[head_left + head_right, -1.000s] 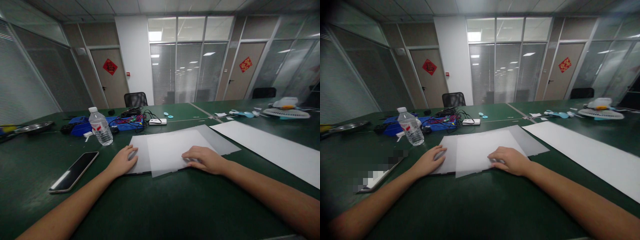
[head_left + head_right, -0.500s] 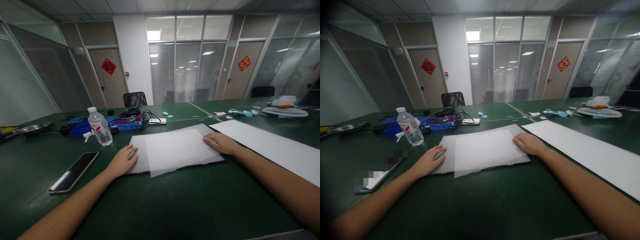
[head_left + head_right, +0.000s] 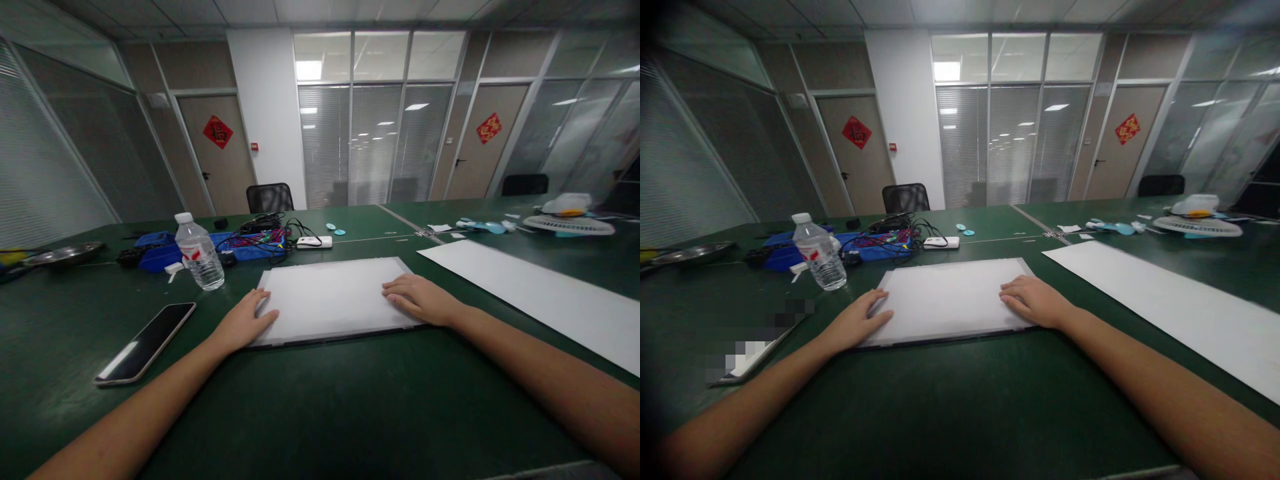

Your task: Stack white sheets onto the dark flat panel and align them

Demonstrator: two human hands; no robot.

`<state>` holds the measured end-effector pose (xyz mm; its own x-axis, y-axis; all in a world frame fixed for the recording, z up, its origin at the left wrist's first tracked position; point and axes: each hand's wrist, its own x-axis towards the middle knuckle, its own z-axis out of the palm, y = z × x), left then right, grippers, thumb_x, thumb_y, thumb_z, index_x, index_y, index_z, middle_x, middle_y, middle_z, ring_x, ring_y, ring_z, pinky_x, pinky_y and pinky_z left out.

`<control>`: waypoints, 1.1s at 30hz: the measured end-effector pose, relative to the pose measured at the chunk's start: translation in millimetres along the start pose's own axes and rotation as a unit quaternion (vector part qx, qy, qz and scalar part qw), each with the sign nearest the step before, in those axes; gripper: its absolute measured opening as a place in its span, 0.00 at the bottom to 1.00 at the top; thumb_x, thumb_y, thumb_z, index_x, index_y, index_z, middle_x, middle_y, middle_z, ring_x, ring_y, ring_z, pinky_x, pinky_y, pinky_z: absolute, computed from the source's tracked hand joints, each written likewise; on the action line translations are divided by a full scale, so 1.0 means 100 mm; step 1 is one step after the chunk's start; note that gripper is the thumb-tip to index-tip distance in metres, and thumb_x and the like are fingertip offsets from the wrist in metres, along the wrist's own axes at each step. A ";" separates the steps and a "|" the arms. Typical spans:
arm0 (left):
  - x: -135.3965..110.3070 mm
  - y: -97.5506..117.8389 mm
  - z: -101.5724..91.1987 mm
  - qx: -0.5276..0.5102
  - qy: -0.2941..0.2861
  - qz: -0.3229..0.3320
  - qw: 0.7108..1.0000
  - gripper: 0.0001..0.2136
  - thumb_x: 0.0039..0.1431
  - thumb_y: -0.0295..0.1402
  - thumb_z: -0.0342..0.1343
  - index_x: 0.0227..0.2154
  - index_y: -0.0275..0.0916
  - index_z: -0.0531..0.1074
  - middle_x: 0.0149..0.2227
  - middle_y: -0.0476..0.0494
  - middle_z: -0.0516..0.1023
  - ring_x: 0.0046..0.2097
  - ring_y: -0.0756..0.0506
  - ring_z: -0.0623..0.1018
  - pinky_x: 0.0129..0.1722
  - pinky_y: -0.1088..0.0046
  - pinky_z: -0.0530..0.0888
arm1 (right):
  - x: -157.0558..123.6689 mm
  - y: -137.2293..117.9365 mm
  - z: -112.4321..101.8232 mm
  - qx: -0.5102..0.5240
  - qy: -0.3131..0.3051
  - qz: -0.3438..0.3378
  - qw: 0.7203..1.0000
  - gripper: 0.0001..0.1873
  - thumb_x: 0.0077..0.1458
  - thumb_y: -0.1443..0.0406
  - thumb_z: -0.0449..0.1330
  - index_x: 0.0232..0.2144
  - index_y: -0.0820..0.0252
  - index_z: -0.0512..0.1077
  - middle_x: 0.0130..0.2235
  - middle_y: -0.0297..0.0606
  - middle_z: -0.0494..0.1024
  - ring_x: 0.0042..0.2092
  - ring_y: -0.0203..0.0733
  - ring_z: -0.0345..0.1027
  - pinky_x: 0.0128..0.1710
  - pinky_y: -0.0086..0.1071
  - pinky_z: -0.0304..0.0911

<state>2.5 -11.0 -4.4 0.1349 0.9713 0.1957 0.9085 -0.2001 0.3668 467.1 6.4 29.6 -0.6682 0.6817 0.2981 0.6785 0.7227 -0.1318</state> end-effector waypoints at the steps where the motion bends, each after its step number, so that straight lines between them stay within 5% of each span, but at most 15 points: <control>1: 0.01 -0.01 0.00 0.001 0.002 -0.002 1.000 0.37 0.58 0.56 0.50 0.62 0.32 0.67 0.68 0.30 0.65 0.70 0.32 0.63 0.69 0.53 0.58 | 0.00 0.01 0.01 0.009 0.005 -0.010 1.000 0.24 0.70 0.53 0.48 0.52 0.56 0.80 0.55 0.43 0.80 0.55 0.51 0.72 0.59 0.49 0.63; 19: 0.05 -0.07 0.01 -0.008 0.030 -0.019 0.999 0.29 0.59 0.46 0.51 0.60 0.37 0.72 0.66 0.37 0.70 0.67 0.36 0.69 0.68 0.59 0.63 | -0.03 -0.06 0.02 0.053 -0.032 -0.003 0.998 0.26 0.70 0.51 0.50 0.60 0.54 0.75 0.61 0.43 0.74 0.62 0.52 0.67 0.64 0.52 0.58; 23: 0.06 -0.07 0.00 -0.008 0.023 -0.020 1.000 0.27 0.60 0.44 0.49 0.59 0.37 0.72 0.67 0.38 0.69 0.67 0.37 0.68 0.68 0.59 0.62 | -0.02 0.13 0.05 0.059 -0.029 -0.012 0.998 0.25 0.70 0.52 0.50 0.60 0.52 0.74 0.61 0.40 0.74 0.62 0.49 0.66 0.64 0.48 0.58; 27: 0.06 -0.06 -0.01 -0.002 0.009 -0.026 1.000 0.27 0.61 0.42 0.48 0.61 0.37 0.71 0.68 0.37 0.67 0.69 0.38 0.66 0.69 0.59 0.60 | -0.15 0.77 0.06 -0.077 0.046 0.120 0.989 0.26 0.68 0.54 0.50 0.59 0.59 0.75 0.60 0.47 0.74 0.62 0.53 0.66 0.64 0.49 0.58; 30: 0.06 -0.07 -0.01 0.000 0.008 -0.024 1.000 0.27 0.61 0.41 0.48 0.61 0.38 0.71 0.68 0.38 0.66 0.69 0.38 0.66 0.69 0.60 0.60 | -0.40 1.34 0.03 -0.209 0.083 0.286 0.931 0.30 0.65 0.55 0.53 0.63 0.65 0.70 0.63 0.56 0.70 0.63 0.60 0.63 0.62 0.53 0.59; 33: 0.04 -0.07 0.01 0.010 0.004 -0.014 1.000 0.26 0.62 0.40 0.47 0.61 0.38 0.72 0.69 0.39 0.66 0.69 0.39 0.65 0.70 0.61 0.59 | -0.65 1.73 0.02 -0.231 0.055 0.448 0.862 0.37 0.63 0.47 0.52 0.66 0.65 0.65 0.63 0.61 0.69 0.62 0.68 0.63 0.56 0.60 0.62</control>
<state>-3.4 -5.2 -6.6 0.1056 0.9757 0.1921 0.9194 -0.1694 0.3549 627.8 87.3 -14.5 0.2028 0.9094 0.3630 0.9733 -0.2278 0.0270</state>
